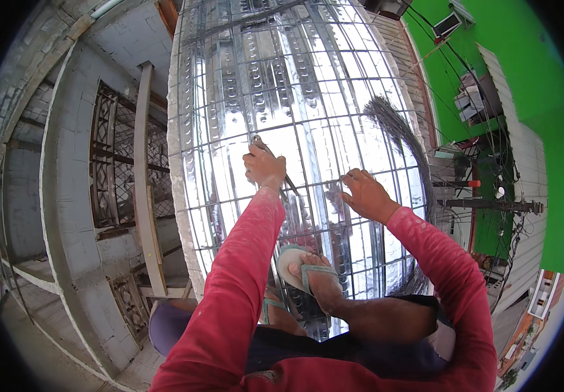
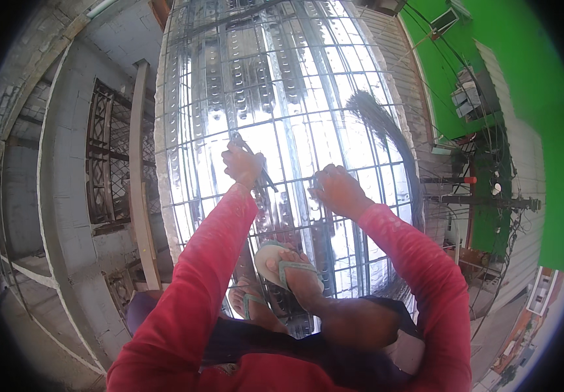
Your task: The person uses pliers to twist wire ties around intersecting metal bars on a large grid structure. They repeatedly position the wire, clamp it with pliers, and twist to secure the joints.
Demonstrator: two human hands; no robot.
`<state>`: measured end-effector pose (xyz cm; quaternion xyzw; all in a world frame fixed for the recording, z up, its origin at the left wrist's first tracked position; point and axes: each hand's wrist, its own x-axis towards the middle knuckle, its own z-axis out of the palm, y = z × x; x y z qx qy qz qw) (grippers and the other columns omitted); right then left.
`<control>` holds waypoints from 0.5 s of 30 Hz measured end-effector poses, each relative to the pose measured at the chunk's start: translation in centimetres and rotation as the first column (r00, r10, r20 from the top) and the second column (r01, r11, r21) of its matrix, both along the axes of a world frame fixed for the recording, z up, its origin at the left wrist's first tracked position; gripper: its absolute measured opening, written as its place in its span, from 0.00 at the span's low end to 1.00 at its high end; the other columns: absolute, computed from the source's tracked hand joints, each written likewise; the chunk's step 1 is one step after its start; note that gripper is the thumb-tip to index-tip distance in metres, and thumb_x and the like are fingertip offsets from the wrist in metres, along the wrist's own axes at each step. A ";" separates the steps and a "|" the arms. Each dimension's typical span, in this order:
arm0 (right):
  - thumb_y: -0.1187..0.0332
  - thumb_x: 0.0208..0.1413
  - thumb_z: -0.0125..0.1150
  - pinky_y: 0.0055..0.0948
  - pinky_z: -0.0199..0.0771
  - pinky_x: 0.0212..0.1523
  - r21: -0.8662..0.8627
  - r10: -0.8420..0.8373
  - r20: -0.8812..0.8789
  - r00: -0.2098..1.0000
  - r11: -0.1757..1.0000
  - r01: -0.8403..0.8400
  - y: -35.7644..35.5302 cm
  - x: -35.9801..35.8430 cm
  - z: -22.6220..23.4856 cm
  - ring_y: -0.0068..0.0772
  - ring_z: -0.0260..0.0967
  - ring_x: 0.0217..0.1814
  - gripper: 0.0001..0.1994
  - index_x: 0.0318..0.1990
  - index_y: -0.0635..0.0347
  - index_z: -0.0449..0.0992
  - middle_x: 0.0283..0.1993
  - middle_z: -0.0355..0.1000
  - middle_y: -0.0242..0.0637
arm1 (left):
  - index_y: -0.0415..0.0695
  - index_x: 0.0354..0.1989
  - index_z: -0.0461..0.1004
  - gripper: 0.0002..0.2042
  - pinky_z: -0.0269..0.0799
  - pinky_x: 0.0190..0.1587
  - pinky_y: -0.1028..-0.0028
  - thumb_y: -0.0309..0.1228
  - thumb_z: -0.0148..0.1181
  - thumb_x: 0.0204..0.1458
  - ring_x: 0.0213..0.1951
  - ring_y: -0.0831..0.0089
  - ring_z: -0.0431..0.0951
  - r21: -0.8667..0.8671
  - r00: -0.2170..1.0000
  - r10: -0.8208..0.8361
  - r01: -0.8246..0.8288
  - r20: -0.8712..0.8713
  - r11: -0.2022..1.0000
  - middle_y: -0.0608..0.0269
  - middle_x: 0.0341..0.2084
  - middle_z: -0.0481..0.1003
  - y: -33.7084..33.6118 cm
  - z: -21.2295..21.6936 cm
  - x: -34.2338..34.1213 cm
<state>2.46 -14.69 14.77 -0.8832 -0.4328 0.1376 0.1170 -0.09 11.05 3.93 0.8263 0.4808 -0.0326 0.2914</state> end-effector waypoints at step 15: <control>0.56 0.64 0.56 0.46 0.65 0.63 0.303 -0.070 -0.432 0.899 0.928 0.218 7.1 -6.0 -1.2 0.58 0.67 0.60 0.29 0.62 0.76 0.65 0.54 0.69 0.60 | 0.40 0.53 0.63 0.18 0.68 0.27 0.74 0.25 0.59 0.54 0.29 0.77 0.74 -0.632 0.705 0.452 -0.007 0.547 0.775 0.60 0.31 0.75 4.3 -2.7 -3.3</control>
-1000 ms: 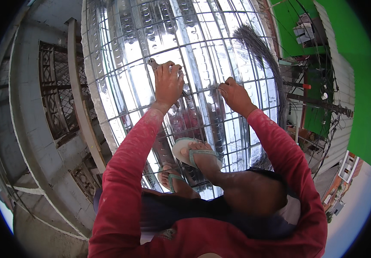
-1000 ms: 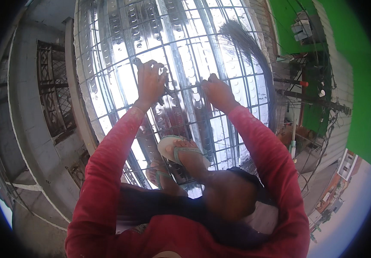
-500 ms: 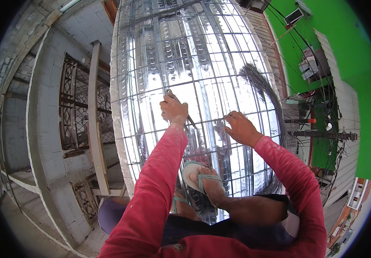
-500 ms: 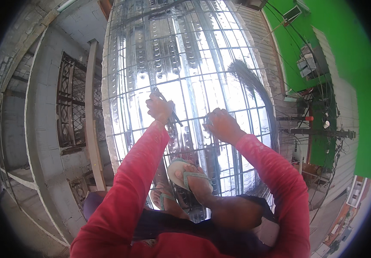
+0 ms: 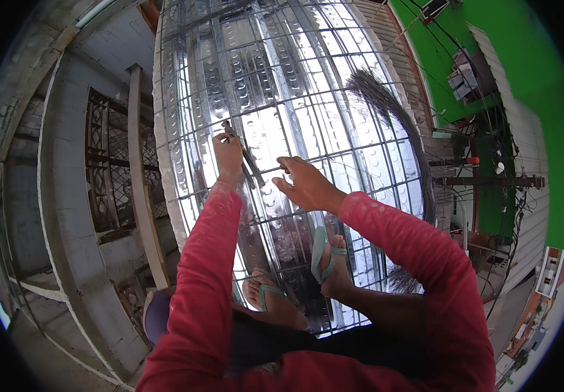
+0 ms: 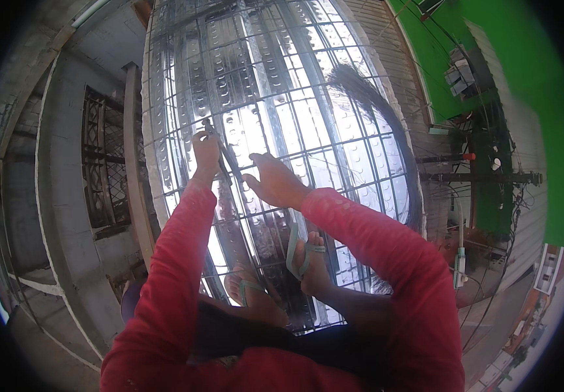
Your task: The person uses pliers to twist wire ties around intersecting metal bars on a large grid structure. They repeatedly position the wire, clamp it with pliers, and twist to secure the joints.
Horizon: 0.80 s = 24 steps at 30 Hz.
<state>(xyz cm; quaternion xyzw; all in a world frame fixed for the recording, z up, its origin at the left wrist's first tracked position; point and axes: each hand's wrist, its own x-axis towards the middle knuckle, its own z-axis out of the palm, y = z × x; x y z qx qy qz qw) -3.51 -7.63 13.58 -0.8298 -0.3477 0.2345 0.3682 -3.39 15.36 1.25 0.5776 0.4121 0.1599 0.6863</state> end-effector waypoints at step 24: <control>0.64 0.73 0.38 0.24 0.74 0.22 0.011 -0.651 -0.607 0.456 0.567 0.824 -4.0 -4.1 -1.5 0.20 0.70 0.25 0.23 0.72 0.59 0.54 0.37 0.75 0.39 | 0.51 0.44 0.77 0.12 0.49 0.75 0.56 0.22 0.56 0.54 0.61 0.67 0.71 0.848 0.394 -0.791 0.453 -0.468 -0.276 0.64 0.50 0.75 -0.4 -0.7 6.1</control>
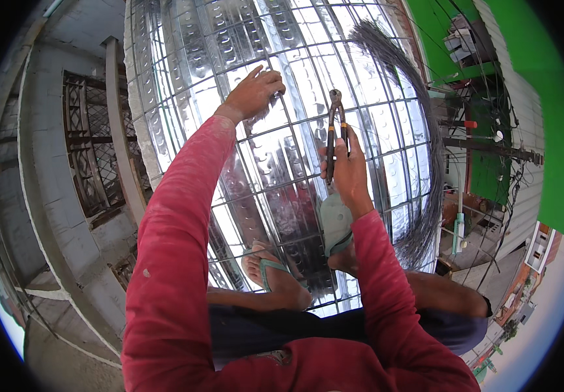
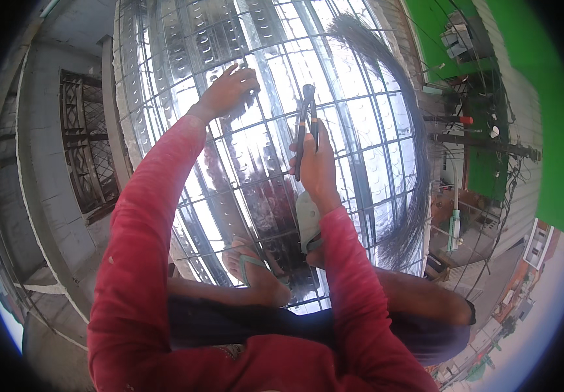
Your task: The person uses pliers to twist wire ties around intersecting metal bars on a large grid structure. They repeatedly position the wire, clamp it with pliers, and twist to secure the joints.
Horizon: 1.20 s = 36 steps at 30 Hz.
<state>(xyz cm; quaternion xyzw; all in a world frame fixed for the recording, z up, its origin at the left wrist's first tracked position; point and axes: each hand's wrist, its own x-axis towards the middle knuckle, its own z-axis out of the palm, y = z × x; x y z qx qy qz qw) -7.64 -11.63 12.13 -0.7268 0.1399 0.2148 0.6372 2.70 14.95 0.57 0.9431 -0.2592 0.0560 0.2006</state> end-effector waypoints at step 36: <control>0.66 0.73 0.37 0.27 0.73 0.23 0.086 0.292 -0.279 0.915 0.957 -0.279 -0.1 -0.1 1.0 0.23 0.68 0.24 0.23 0.72 0.59 0.54 0.30 0.71 0.35 | 0.45 0.42 0.76 0.11 0.68 0.63 0.64 0.19 0.53 0.53 0.59 0.60 0.71 -0.185 0.995 0.073 -0.084 -0.064 0.979 0.61 0.52 0.73 0.4 -1.2 -1.5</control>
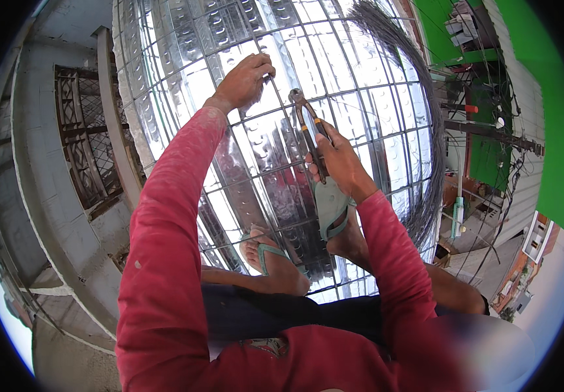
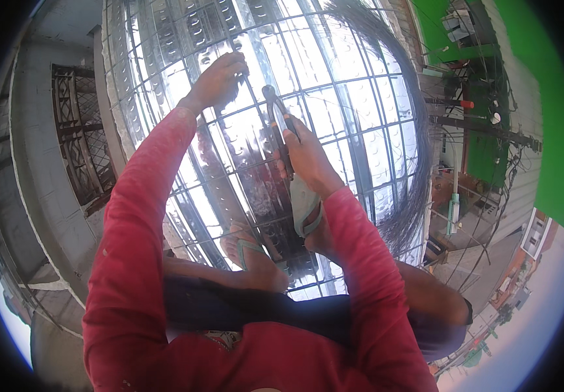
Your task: The person uses pliers to twist wire ties around intersecting metal bars on a large grid structure. They repeatedly position the wire, clamp it with pliers, and twist to secure the joints.
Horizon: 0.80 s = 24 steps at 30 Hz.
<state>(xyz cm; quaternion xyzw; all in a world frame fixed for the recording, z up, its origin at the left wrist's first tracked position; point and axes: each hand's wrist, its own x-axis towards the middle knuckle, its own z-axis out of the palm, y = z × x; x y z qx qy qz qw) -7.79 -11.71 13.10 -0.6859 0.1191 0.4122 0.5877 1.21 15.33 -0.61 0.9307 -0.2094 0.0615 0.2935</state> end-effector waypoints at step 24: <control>0.65 0.72 0.43 0.26 0.75 0.27 -0.514 0.567 0.329 0.755 0.778 -0.361 -8.0 11.6 7.7 0.22 0.68 0.25 0.25 0.73 0.59 0.53 0.33 0.69 0.34 | 0.46 0.39 0.78 0.11 0.48 0.71 0.45 0.37 0.53 0.59 0.66 0.59 0.65 0.175 0.991 0.123 -0.113 -0.047 0.978 0.59 0.50 0.74 -4.4 2.6 -1.8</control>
